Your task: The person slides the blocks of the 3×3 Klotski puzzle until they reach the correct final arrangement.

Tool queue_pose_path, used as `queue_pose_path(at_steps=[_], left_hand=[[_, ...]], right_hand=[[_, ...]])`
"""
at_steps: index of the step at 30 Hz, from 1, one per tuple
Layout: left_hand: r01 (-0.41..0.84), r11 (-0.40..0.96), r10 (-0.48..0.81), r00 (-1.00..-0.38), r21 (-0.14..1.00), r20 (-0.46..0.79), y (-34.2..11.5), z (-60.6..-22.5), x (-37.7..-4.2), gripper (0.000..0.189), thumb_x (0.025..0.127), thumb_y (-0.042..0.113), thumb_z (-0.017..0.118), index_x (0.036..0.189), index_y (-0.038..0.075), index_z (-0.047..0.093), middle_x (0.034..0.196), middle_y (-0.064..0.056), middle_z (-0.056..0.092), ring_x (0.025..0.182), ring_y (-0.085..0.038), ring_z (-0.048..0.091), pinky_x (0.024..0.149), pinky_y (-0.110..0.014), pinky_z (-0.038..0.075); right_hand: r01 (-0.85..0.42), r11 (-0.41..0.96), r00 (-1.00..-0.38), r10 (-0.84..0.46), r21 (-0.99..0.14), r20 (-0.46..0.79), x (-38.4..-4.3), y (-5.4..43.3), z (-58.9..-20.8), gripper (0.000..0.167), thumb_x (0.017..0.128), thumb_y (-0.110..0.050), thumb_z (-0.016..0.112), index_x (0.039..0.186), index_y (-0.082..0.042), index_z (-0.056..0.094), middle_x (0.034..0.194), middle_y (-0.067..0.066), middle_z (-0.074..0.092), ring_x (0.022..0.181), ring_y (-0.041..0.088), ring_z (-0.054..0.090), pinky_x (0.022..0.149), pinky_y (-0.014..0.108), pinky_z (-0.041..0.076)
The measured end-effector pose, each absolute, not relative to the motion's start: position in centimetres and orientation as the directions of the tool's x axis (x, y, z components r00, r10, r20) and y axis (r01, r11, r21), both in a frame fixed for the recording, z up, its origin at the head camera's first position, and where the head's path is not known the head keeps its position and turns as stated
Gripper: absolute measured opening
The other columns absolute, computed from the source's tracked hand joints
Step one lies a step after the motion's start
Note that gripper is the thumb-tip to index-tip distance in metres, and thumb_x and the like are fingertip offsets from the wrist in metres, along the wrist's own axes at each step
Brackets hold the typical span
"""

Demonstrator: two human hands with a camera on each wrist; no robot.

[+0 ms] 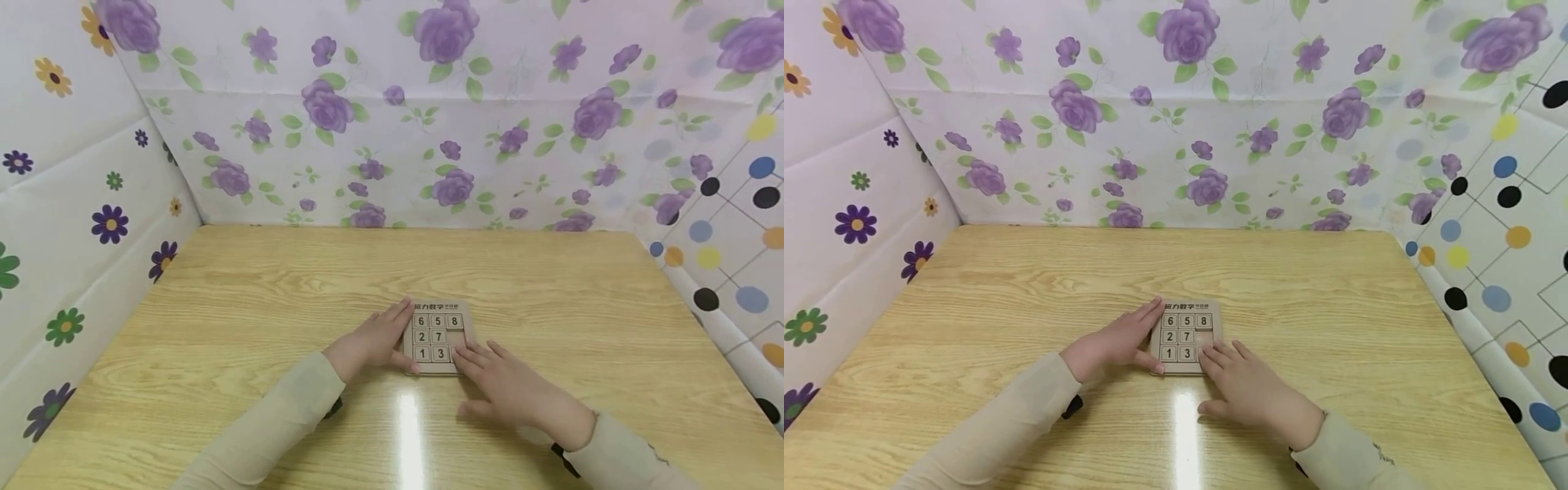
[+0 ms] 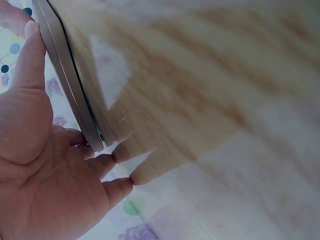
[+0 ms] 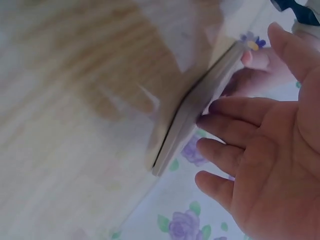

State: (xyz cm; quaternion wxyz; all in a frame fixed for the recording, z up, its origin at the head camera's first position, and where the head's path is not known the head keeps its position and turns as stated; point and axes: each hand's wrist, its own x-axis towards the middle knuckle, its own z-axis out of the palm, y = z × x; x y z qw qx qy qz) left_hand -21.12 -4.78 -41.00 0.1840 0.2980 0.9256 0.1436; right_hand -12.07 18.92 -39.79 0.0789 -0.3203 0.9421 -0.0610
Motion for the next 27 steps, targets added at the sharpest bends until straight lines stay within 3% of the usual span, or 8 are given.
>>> queue_pose_path(at_steps=[9, 16, 27], left_hand=[[0.495, 0.773, 0.611, -0.751, 0.397, -0.252, -4.8, -40.8, -21.1, 0.115, 0.072, 0.055, 0.072, 0.153, 0.003, 0.009, 0.160, -0.011, 0.002, 0.147, -0.030, 0.009, 0.118, -0.051, 0.014], [0.501, 0.773, 0.612, -0.750, 0.389, -0.250, -4.8, -40.9, -21.1, 0.115, 0.072, 0.056, 0.072, 0.153, 0.003, 0.009, 0.160, -0.011, 0.002, 0.147, -0.029, 0.009, 0.118, -0.052, 0.015], [0.502, 0.779, 0.606, -0.755, 0.375, -0.249, -4.8, -40.9, -21.2, 0.115, 0.072, 0.056, 0.072, 0.153, 0.004, 0.009, 0.161, -0.010, 0.002, 0.147, -0.029, 0.010, 0.118, -0.051, 0.016]], right_hand=[[-0.591, 0.793, -0.795, -0.604, -0.149, -0.059, -14.6, 19.5, -40.0, 0.074, 0.088, -0.045, 0.061, 0.142, 0.001, 0.040, 0.149, 0.021, 0.036, 0.138, 0.040, 0.033, 0.112, 0.059, 0.025], [-0.545, 0.823, -0.822, -0.562, -0.159, -0.092, -16.7, 19.4, -40.8, 0.080, 0.089, -0.051, 0.057, 0.144, 0.002, 0.036, 0.151, 0.021, 0.032, 0.140, 0.038, 0.029, 0.113, 0.059, 0.024], [-0.539, 0.831, -0.830, -0.552, -0.139, -0.084, -17.2, 19.1, -41.2, 0.081, 0.089, -0.056, 0.053, 0.144, 0.001, 0.037, 0.151, 0.018, 0.034, 0.141, 0.036, 0.028, 0.116, 0.056, 0.019]])
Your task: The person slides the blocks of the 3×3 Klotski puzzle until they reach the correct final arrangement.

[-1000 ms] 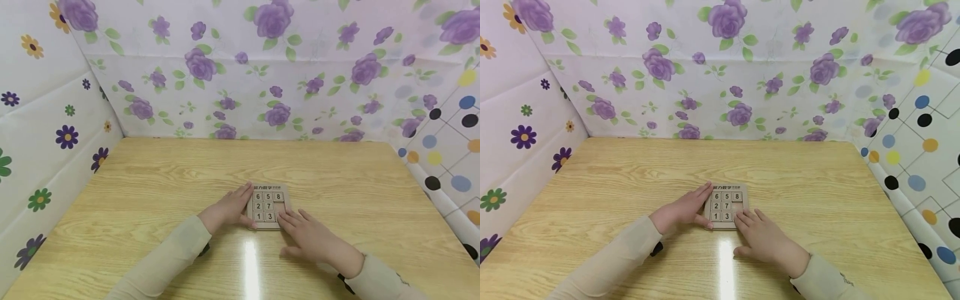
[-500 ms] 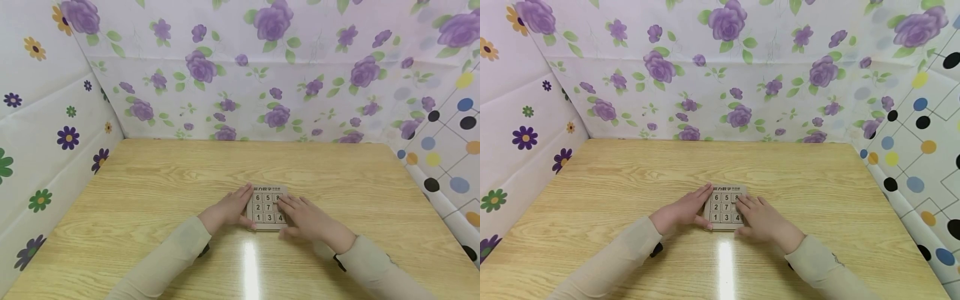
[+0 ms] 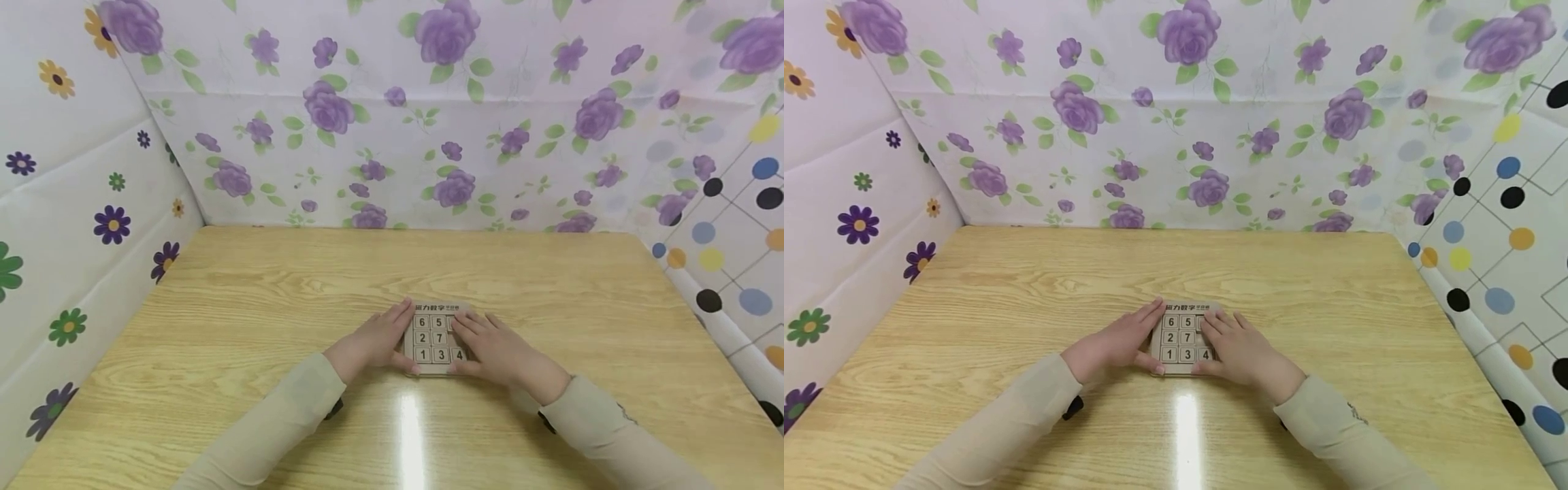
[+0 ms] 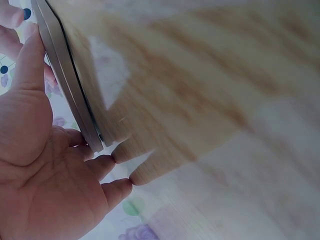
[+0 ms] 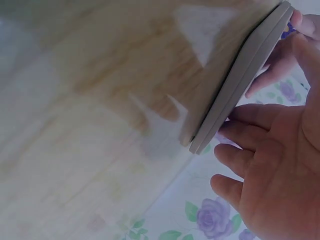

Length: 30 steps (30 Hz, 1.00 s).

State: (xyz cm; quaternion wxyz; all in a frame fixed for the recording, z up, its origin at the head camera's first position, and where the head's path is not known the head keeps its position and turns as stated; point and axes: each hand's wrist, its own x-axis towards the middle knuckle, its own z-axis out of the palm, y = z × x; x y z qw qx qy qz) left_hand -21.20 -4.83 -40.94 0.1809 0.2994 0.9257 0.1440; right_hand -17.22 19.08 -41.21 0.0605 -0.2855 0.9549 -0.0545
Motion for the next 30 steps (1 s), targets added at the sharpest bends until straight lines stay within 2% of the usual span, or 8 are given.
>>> queue_pose_path(at_steps=[20, 30], left_hand=[[0.495, 0.787, 0.598, -0.759, 0.368, -0.258, -4.8, -41.1, -21.3, 0.116, 0.072, 0.057, 0.072, 0.153, 0.005, 0.007, 0.161, -0.008, 0.001, 0.147, -0.027, 0.009, 0.118, -0.050, 0.015], [0.505, 0.782, 0.606, -0.755, 0.366, -0.251, -4.8, -41.2, -21.3, 0.116, 0.071, 0.057, 0.072, 0.153, 0.004, 0.009, 0.161, -0.010, 0.001, 0.147, -0.028, 0.009, 0.118, -0.050, 0.016]], right_hand=[[-0.565, 0.812, -0.808, -0.580, -0.145, -0.101, -15.0, 19.0, -40.4, 0.081, 0.089, -0.056, 0.053, 0.142, 0.004, 0.039, 0.148, 0.021, 0.038, 0.138, 0.038, 0.032, 0.115, 0.057, 0.021], [-0.564, 0.810, -0.811, -0.580, -0.161, -0.080, -15.8, 18.8, -40.2, 0.079, 0.090, -0.055, 0.052, 0.143, 0.002, 0.038, 0.150, 0.020, 0.036, 0.139, 0.039, 0.031, 0.114, 0.057, 0.023]])
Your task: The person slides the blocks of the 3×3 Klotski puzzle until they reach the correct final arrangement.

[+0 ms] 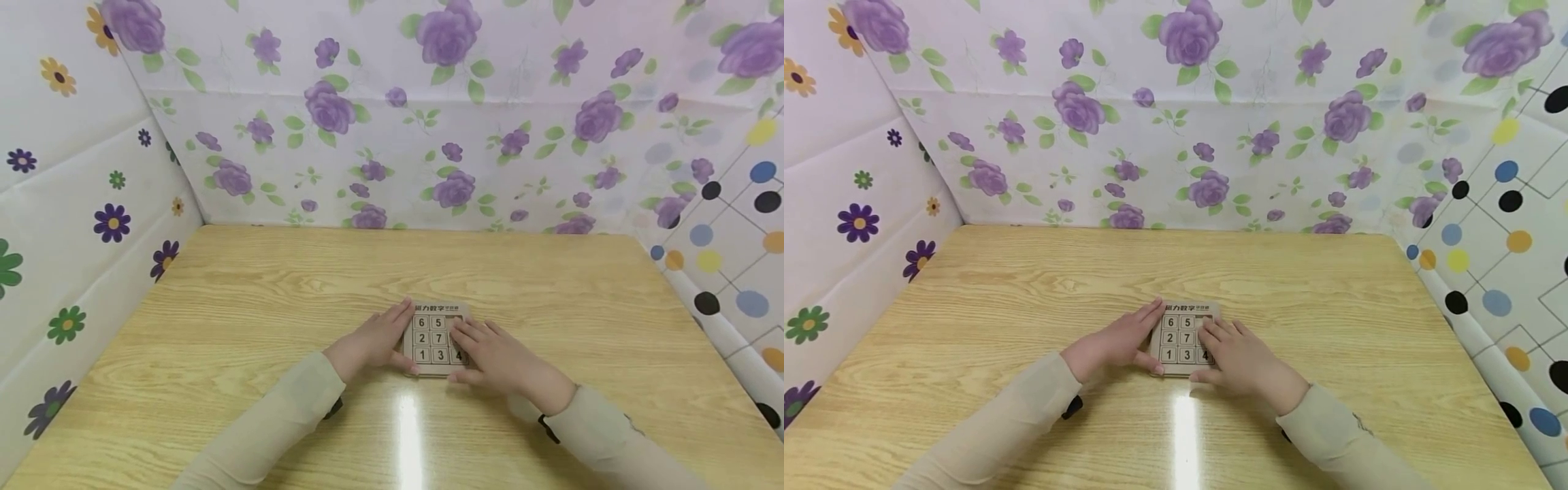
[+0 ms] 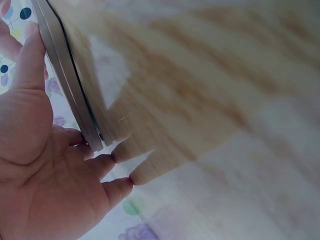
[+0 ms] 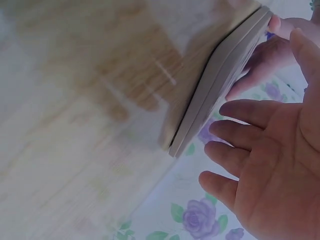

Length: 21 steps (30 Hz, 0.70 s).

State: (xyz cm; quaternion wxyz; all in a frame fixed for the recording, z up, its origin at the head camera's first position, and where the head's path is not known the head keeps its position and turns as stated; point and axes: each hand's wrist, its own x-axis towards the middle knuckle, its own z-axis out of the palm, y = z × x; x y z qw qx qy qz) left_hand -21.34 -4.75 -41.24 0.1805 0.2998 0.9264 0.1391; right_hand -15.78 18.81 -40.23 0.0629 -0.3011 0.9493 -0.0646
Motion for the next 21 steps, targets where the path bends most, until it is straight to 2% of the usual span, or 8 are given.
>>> queue_pose_path(at_steps=[15, 21], left_hand=[[0.505, 0.776, 0.611, -0.749, 0.378, -0.254, -4.8, -40.9, -21.1, 0.113, 0.073, 0.056, 0.071, 0.153, 0.004, 0.009, 0.161, -0.009, 0.002, 0.147, -0.028, 0.009, 0.118, -0.050, 0.016], [0.504, 0.778, 0.609, -0.753, 0.375, -0.250, -4.9, -40.9, -21.1, 0.114, 0.072, 0.057, 0.071, 0.153, 0.004, 0.010, 0.161, -0.009, 0.002, 0.147, -0.029, 0.010, 0.118, -0.051, 0.017]], right_hand=[[-0.567, 0.796, -0.792, -0.598, -0.214, -0.125, -17.4, 17.0, -40.6, 0.081, 0.090, -0.057, 0.051, 0.146, -0.001, 0.034, 0.152, 0.017, 0.033, 0.142, 0.035, 0.026, 0.117, 0.053, 0.018], [-0.566, 0.794, -0.791, -0.599, -0.223, -0.126, -17.7, 17.6, -40.7, 0.079, 0.090, -0.057, 0.050, 0.145, -0.002, 0.037, 0.152, 0.015, 0.034, 0.142, 0.034, 0.028, 0.116, 0.054, 0.019]])
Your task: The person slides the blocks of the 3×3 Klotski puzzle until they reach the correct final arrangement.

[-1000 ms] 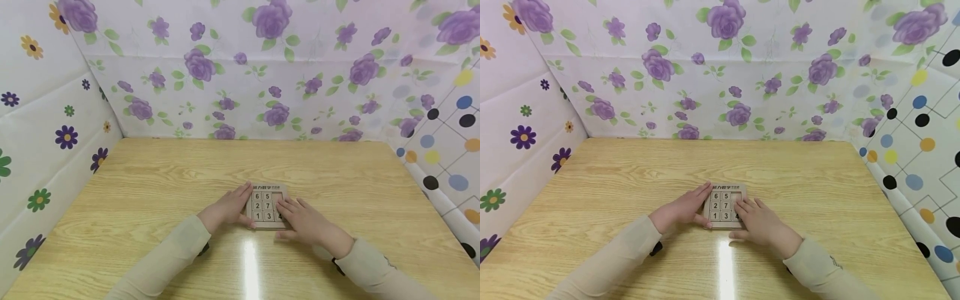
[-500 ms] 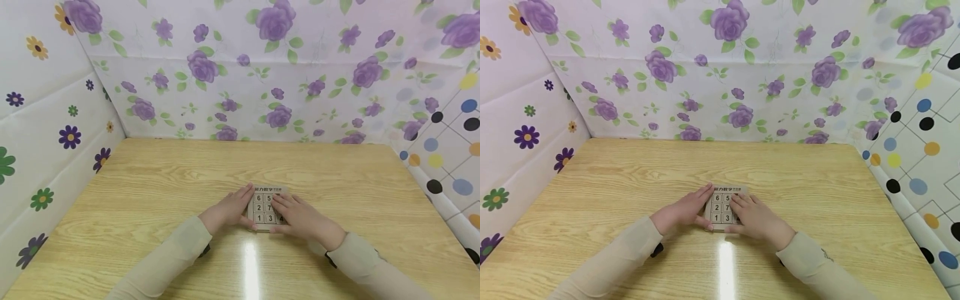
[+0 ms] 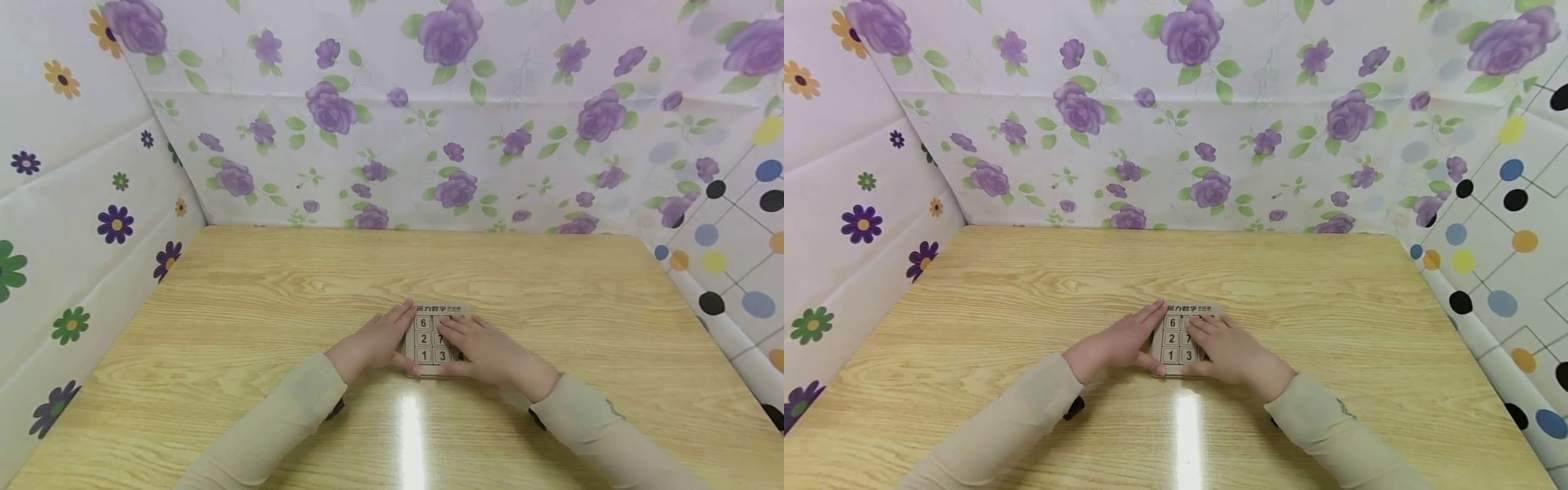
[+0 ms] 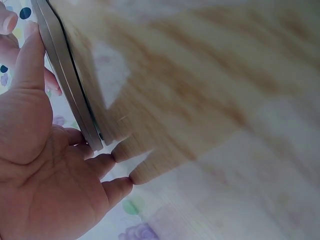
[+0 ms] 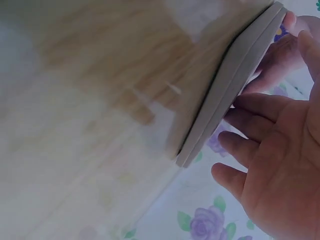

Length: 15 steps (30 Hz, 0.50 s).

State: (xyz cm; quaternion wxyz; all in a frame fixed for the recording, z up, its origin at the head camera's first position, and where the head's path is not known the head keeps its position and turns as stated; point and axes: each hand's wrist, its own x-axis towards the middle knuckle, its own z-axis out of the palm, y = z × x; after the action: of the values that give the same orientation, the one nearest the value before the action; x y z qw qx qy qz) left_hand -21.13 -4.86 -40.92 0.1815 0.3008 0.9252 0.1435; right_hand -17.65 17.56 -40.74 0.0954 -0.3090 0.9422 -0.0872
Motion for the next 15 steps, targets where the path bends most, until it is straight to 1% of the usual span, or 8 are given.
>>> queue_pose_path(at_steps=[8, 15], left_hand=[[0.504, 0.778, 0.606, -0.758, 0.375, -0.242, -4.7, -41.0, -21.2, 0.115, 0.071, 0.056, 0.073, 0.152, 0.003, 0.010, 0.161, -0.010, 0.003, 0.147, -0.029, 0.010, 0.118, -0.051, 0.017], [0.502, 0.779, 0.606, -0.757, 0.376, -0.244, -4.7, -41.0, -21.2, 0.114, 0.072, 0.056, 0.073, 0.152, 0.003, 0.011, 0.161, -0.010, 0.004, 0.147, -0.029, 0.010, 0.118, -0.051, 0.017]], right_hand=[[-0.550, 0.803, -0.805, -0.583, -0.228, -0.112, -17.5, 19.0, -41.0, 0.078, 0.090, -0.056, 0.052, 0.144, -0.001, 0.038, 0.152, 0.014, 0.035, 0.142, 0.035, 0.027, 0.116, 0.056, 0.019], [-0.557, 0.800, -0.806, -0.586, -0.222, -0.087, -17.3, 19.7, -41.0, 0.077, 0.090, -0.054, 0.053, 0.143, 0.000, 0.040, 0.150, 0.015, 0.037, 0.140, 0.036, 0.031, 0.115, 0.057, 0.020]])
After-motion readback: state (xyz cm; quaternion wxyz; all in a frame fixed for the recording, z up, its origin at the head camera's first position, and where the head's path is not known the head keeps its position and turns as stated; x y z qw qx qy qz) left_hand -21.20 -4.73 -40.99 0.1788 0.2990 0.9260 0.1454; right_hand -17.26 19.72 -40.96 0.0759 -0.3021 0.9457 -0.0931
